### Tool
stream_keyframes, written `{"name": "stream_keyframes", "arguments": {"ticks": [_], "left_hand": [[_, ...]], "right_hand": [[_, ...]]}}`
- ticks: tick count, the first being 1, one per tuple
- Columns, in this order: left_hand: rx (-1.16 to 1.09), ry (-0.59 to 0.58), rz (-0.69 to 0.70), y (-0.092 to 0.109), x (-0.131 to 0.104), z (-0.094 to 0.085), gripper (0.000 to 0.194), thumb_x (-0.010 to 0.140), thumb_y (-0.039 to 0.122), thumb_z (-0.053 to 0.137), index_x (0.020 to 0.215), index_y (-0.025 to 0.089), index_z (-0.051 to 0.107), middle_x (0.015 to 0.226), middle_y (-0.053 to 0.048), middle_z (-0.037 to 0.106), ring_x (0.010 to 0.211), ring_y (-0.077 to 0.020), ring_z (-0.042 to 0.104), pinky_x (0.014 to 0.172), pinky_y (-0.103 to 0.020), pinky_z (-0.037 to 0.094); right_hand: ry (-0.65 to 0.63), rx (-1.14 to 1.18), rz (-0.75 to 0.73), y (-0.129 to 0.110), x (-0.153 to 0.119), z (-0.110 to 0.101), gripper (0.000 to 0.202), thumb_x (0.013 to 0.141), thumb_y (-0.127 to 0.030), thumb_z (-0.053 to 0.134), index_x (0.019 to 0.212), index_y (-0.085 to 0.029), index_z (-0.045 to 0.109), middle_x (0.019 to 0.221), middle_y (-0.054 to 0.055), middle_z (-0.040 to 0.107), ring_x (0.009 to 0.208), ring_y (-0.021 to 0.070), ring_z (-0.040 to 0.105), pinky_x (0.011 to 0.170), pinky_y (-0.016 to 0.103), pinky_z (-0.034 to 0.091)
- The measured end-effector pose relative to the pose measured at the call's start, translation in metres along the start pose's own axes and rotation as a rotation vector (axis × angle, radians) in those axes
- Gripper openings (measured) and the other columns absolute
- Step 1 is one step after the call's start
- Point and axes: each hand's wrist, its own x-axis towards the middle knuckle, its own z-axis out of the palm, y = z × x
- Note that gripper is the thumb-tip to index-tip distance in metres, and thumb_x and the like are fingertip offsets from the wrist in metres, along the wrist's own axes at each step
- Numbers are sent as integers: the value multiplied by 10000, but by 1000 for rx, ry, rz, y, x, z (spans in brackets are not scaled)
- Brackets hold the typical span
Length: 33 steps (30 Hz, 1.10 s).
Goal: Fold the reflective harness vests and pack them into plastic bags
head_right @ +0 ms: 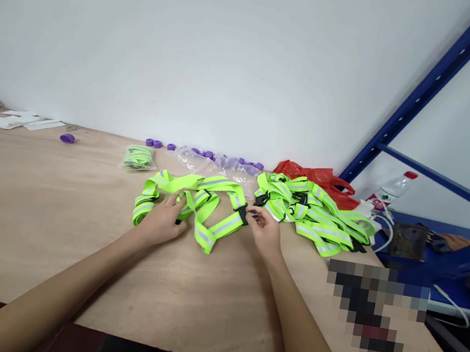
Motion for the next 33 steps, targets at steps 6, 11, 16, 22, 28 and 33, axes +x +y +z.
{"name": "stream_keyframes", "arguments": {"ticks": [6,11,16,22,28,33], "left_hand": [[28,-13,-204,-15,6,-6,796,862,318,514,1570,93,226,1579,-266,310,1327,-417,495,967,-486,489],[67,-7,-269,-27,8,-13,617,864,309,515,1462,186,425,1527,-214,396,1286,-405,513,916,-490,505],[73,-5,-264,-36,9,-13,508,866,324,520,1363,219,516,1371,-174,538,1249,-390,520,896,-469,506],[34,31,-301,-44,12,-12,714,864,329,503,1534,177,310,1306,-204,565,1170,-403,568,890,-484,482],[-252,-120,-58,-54,15,-20,495,791,316,570,1274,239,643,1075,-89,703,1020,-305,640,834,-352,474],[-410,-280,40,-63,10,-32,231,795,382,569,810,207,720,700,-6,660,626,-180,604,564,-252,422]], "right_hand": [[394,141,-46,-4,10,-21,374,744,-472,730,976,-192,645,900,37,631,826,197,628,745,425,607],[697,305,-113,-17,15,-34,396,678,-428,785,931,-205,578,852,-23,565,667,130,587,649,410,631],[819,363,-124,-19,21,-46,434,693,-434,759,962,-232,486,944,-28,577,592,112,631,640,398,634],[997,388,-228,-23,26,-71,284,718,-230,665,947,-257,499,1197,8,542,977,169,649,694,346,639],[970,461,-104,-25,30,-91,181,678,-163,552,835,-252,535,824,-37,596,609,122,607,465,266,554],[721,464,17,-20,28,-82,83,665,-286,608,727,-253,564,409,-94,333,302,92,301,288,234,256]]}}
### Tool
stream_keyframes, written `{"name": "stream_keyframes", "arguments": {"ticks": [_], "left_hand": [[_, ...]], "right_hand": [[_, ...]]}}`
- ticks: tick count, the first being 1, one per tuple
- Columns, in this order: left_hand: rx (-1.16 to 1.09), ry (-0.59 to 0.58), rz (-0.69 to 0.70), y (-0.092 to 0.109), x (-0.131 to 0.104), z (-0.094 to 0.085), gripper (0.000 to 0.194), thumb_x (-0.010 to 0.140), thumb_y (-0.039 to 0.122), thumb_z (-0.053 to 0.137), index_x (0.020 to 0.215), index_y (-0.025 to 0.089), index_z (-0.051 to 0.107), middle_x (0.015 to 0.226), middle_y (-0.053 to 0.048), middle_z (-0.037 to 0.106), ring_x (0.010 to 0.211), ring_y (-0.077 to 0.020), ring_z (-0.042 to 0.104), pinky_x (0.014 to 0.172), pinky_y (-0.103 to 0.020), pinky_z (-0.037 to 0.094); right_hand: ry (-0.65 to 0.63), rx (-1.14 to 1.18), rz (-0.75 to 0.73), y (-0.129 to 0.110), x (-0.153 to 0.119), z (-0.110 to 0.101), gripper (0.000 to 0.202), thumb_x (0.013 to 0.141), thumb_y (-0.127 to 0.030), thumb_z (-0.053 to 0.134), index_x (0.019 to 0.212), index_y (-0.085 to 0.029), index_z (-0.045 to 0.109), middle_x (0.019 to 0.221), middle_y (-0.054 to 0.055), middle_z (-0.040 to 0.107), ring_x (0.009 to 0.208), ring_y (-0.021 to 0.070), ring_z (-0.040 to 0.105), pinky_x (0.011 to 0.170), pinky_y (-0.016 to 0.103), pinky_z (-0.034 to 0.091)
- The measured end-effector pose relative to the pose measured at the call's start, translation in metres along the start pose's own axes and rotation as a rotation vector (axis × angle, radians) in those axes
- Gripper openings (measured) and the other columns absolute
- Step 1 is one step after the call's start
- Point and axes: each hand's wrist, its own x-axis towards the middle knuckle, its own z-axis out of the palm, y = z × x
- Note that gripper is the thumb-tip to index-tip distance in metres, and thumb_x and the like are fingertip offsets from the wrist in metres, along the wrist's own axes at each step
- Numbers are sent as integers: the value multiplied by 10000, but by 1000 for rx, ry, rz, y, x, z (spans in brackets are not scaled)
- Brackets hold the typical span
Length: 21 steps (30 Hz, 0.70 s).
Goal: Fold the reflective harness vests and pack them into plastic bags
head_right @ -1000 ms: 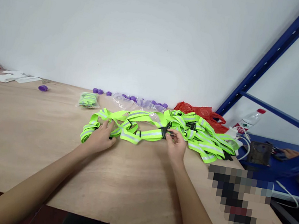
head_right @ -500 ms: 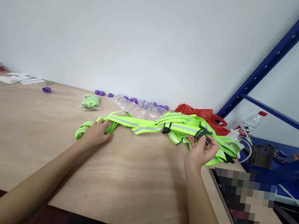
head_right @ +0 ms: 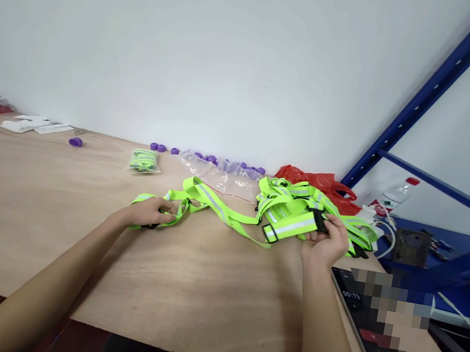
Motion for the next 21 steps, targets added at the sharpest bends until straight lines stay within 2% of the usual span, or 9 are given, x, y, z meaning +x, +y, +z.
{"name": "stream_keyframes", "arguments": {"ticks": [2,4,7,10,13,15,17,19,21], "left_hand": [[-41,-88,32,6,-5,2,286,816,433,580,680,203,682,606,6,607,548,-156,559,506,-239,390],[-101,-181,105,20,-10,12,346,838,492,600,667,203,683,622,-2,631,565,-156,577,512,-235,411],[-229,-238,326,53,-18,34,320,868,505,621,909,212,744,882,-41,749,807,-197,686,704,-256,519],[-277,-181,542,78,-25,51,381,899,443,617,1190,209,692,1174,-81,734,1050,-234,683,924,-312,514],[-237,22,617,83,-27,53,377,957,402,541,1252,199,659,1234,-100,714,1116,-244,662,996,-351,490],[-158,173,620,77,-25,49,355,993,366,484,1257,197,651,1248,-103,705,1175,-241,635,1048,-367,461],[-47,256,617,71,-21,46,364,1008,318,449,1312,203,614,1352,-108,647,1285,-241,566,1112,-384,413],[70,250,589,68,-16,47,436,995,295,469,1420,215,524,1513,-109,509,1408,-252,447,1167,-412,354],[183,183,519,66,-10,53,556,953,300,543,1494,236,434,1576,-102,426,1445,-277,392,1182,-451,328]], "right_hand": [[-66,-31,35,6,-9,5,176,644,-317,692,782,-253,603,433,-85,419,315,95,335,307,245,285],[-160,-92,34,12,-22,13,278,620,-331,766,849,-231,644,548,-52,561,377,109,443,365,264,393],[-431,-238,-27,21,-51,27,327,673,-376,794,931,-213,676,822,16,707,674,169,664,604,324,568],[-836,-322,35,24,-80,37,368,754,-409,765,1061,-218,697,1080,72,743,974,221,711,842,394,589],[-1163,-382,132,19,-99,40,419,861,-417,686,1233,-226,666,1232,101,714,1102,237,691,942,421,561],[-1236,-398,145,15,-106,40,421,885,-416,668,1258,-220,667,1240,107,715,1141,247,677,976,428,543],[-1292,-389,169,11,-110,41,394,902,-411,653,1240,-211,683,1235,109,721,1160,254,668,988,431,532],[-1355,-354,205,7,-115,42,344,913,-395,637,1190,-200,701,1201,108,735,1122,255,685,951,421,546],[-1382,-342,182,4,-121,45,274,926,-358,611,1123,-198,713,1127,98,757,1050,249,707,900,407,558]]}}
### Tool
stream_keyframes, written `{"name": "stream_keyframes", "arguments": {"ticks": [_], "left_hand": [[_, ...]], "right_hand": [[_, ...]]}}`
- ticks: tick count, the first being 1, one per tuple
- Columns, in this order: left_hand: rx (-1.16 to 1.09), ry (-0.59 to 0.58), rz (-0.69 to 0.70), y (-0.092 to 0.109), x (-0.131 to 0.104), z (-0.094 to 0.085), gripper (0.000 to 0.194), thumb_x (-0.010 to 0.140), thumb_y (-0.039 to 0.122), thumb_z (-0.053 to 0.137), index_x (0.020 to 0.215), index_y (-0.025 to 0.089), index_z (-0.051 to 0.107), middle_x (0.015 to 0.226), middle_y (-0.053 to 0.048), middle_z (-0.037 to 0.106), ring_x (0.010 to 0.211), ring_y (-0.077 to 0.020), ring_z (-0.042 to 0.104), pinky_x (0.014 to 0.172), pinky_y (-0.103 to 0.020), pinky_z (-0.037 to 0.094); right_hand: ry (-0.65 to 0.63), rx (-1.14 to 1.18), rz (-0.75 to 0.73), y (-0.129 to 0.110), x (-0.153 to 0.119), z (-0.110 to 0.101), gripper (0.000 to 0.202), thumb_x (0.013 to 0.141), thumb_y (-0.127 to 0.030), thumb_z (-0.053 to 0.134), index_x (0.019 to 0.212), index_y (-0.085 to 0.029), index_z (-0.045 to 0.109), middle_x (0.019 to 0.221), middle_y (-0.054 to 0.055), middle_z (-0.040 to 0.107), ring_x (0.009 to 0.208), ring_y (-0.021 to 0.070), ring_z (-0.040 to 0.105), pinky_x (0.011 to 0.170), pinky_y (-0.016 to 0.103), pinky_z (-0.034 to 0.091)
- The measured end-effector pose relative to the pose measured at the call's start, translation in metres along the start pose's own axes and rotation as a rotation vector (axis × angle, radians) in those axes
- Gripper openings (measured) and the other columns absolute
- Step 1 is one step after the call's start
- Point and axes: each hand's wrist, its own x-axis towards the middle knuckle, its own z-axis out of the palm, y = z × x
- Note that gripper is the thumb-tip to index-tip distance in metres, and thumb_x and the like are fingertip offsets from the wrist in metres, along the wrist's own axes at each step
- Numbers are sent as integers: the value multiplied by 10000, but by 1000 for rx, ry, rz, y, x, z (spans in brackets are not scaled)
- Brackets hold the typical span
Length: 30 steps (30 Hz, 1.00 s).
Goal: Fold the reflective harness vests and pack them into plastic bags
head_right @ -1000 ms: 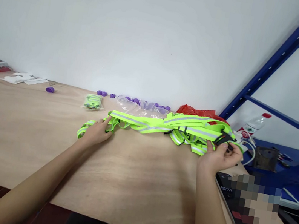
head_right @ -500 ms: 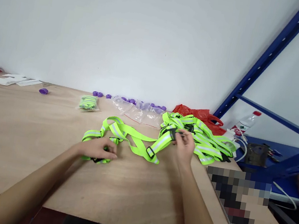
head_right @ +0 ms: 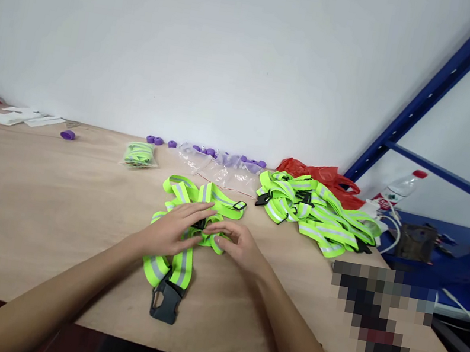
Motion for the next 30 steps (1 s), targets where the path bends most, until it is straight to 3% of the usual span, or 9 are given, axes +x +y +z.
{"name": "stream_keyframes", "arguments": {"ticks": [5,8,11,14,17,20,25,27,30], "left_hand": [[184,-156,-197,-3,9,13,497,901,284,589,1395,242,546,1292,-93,667,1218,-309,584,1068,-469,419],[255,-111,-338,-4,12,10,360,913,254,549,1262,241,638,1158,-86,715,1108,-298,634,950,-411,475],[286,-58,-443,-6,13,4,314,968,307,484,1230,239,644,1094,-89,730,1048,-295,656,825,-368,492],[300,-13,-507,-9,13,0,363,1007,362,418,1279,221,614,1026,-104,740,967,-297,682,721,-340,474],[198,120,-562,-17,11,-4,374,992,377,446,1271,197,616,880,-85,739,827,-274,687,665,-312,444],[-32,370,-547,-29,7,-12,282,950,364,494,1088,189,667,767,-43,701,711,-220,647,642,-280,431],[-317,603,-607,-49,0,-19,255,916,408,492,767,210,552,535,47,486,469,-148,525,493,-239,367],[-335,617,-619,-53,-1,-17,288,919,427,473,725,216,502,516,60,431,444,-141,504,466,-232,349],[-358,626,-610,-54,0,-13,282,909,432,481,734,212,502,559,56,455,472,-131,503,466,-224,357]], "right_hand": [[236,-497,-269,-17,0,21,156,929,-275,583,888,-222,723,884,68,758,878,233,677,847,392,508],[-13,-505,-408,-26,-4,39,179,941,-347,612,991,-224,733,958,59,748,862,193,663,815,329,496],[-257,-563,-365,-27,-7,60,496,822,-586,719,1196,-260,700,1111,61,707,978,213,636,868,339,470],[-346,-776,-294,-21,-7,74,595,735,-704,726,1154,-283,709,1097,58,669,994,245,586,878,379,427],[-305,-845,-265,-15,-4,72,343,809,-523,736,1029,-262,707,1046,40,645,969,221,562,839,345,405],[-209,-908,-201,-7,1,51,16,849,-231,664,853,-215,666,920,27,625,887,183,555,776,300,389],[85,-1039,-12,3,5,13,113,890,-137,542,836,-184,629,850,54,636,818,198,570,738,312,389],[103,-1011,-98,3,5,14,149,941,-181,504,872,-182,636,875,69,657,828,202,582,748,319,404],[37,-930,-390,-4,3,36,227,988,-328,487,977,-181,660,978,97,696,894,220,602,788,344,428]]}}
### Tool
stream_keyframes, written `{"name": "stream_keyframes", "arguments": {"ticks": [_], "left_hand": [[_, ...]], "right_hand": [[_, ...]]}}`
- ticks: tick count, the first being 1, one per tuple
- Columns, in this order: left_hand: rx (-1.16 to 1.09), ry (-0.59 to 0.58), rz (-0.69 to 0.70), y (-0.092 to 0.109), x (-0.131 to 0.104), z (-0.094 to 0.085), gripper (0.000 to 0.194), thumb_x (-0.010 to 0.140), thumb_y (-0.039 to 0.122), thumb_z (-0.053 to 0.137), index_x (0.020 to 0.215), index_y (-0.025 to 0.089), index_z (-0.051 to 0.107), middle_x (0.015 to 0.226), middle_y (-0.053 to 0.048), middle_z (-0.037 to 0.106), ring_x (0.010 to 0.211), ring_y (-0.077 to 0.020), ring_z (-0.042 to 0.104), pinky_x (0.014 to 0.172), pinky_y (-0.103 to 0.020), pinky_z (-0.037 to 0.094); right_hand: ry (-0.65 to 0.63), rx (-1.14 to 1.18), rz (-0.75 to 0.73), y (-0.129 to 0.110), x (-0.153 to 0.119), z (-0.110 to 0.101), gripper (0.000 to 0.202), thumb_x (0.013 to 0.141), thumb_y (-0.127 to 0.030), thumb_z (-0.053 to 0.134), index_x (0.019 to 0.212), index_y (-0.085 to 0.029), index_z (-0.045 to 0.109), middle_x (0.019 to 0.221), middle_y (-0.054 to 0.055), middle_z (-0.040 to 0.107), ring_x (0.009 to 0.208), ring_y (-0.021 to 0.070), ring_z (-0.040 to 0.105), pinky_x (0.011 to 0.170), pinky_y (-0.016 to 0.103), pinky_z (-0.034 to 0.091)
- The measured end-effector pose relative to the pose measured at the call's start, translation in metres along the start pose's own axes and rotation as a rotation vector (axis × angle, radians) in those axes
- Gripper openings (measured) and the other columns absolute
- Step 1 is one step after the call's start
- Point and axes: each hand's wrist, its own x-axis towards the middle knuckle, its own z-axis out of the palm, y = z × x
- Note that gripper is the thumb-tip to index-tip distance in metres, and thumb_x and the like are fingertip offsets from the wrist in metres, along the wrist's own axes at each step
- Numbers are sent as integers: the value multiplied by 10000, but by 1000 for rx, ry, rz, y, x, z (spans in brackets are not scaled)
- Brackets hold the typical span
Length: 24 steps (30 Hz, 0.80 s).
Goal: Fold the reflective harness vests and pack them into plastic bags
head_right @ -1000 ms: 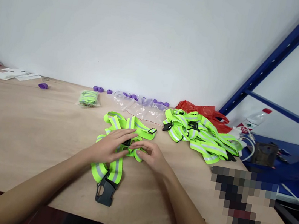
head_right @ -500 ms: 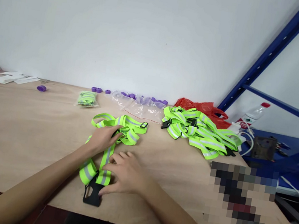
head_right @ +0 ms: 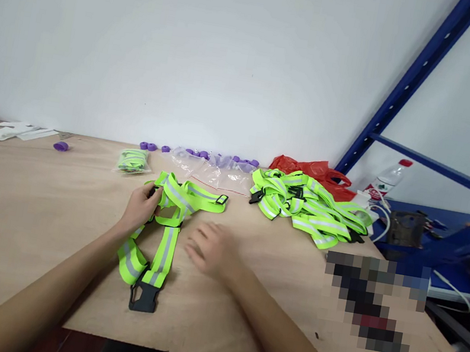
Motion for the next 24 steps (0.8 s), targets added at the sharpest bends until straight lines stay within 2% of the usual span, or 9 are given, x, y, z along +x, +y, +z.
{"name": "stream_keyframes", "arguments": {"ticks": [2,5,8,11,14,16,20,22,24], "left_hand": [[-16,-11,6,0,-1,3,269,903,426,491,746,209,517,577,57,465,467,-123,494,463,-225,363],[-45,-26,6,2,-2,4,260,897,413,508,735,209,518,557,67,442,429,-115,490,445,-228,364],[-93,-24,-8,3,-3,4,248,892,404,526,740,207,525,542,71,433,405,-120,508,423,-229,366],[-159,5,-31,2,-2,3,230,879,392,550,748,203,534,539,68,454,393,-124,522,396,-225,371],[-246,82,-57,0,2,-2,236,864,390,574,737,195,538,550,63,475,396,-114,517,376,-213,379],[-317,151,-68,-2,7,-7,256,859,407,583,731,189,543,554,64,471,400,-100,494,381,-208,400],[-513,312,-97,-6,20,-22,259,831,408,603,718,184,540,547,62,471,401,-81,443,374,-193,378],[-610,390,-121,-7,27,-30,199,803,363,607,741,186,542,569,55,500,424,-83,461,380,-184,374],[-713,473,-152,-9,35,-38,117,775,298,599,781,193,547,618,45,546,485,-96,524,425,-187,434]], "right_hand": [[11,37,-216,-21,2,6,334,987,-441,496,1137,-184,648,1152,119,696,1045,248,599,881,380,425],[-81,65,-471,-47,2,13,489,976,-554,488,1328,-223,565,1428,96,585,1293,270,491,1014,424,370],[-218,90,-492,-55,2,18,468,955,-607,501,1217,-237,616,1421,68,593,1273,243,511,1000,394,382],[-315,54,-339,-44,5,17,403,917,-606,578,1000,-220,662,1242,66,685,1106,231,600,924,372,422],[-348,-55,-110,-22,9,11,242,934,-438,616,934,-202,672,1158,77,706,1032,241,621,872,372,437],[-369,-138,88,-5,10,3,161,950,-324,582,931,-193,674,1114,96,708,1022,248,625,859,370,434],[-343,-233,521,23,6,-14,122,924,-234,566,1001,-187,648,1083,137,699,1058,285,625,854,370,423],[-298,-238,648,36,3,-21,203,866,-168,598,1067,-169,626,1076,162,698,1039,310,637,824,373,428],[-246,-212,736,49,-2,-25,288,785,-99,619,1067,-156,622,1020,167,709,966,321,660,773,365,434]]}}
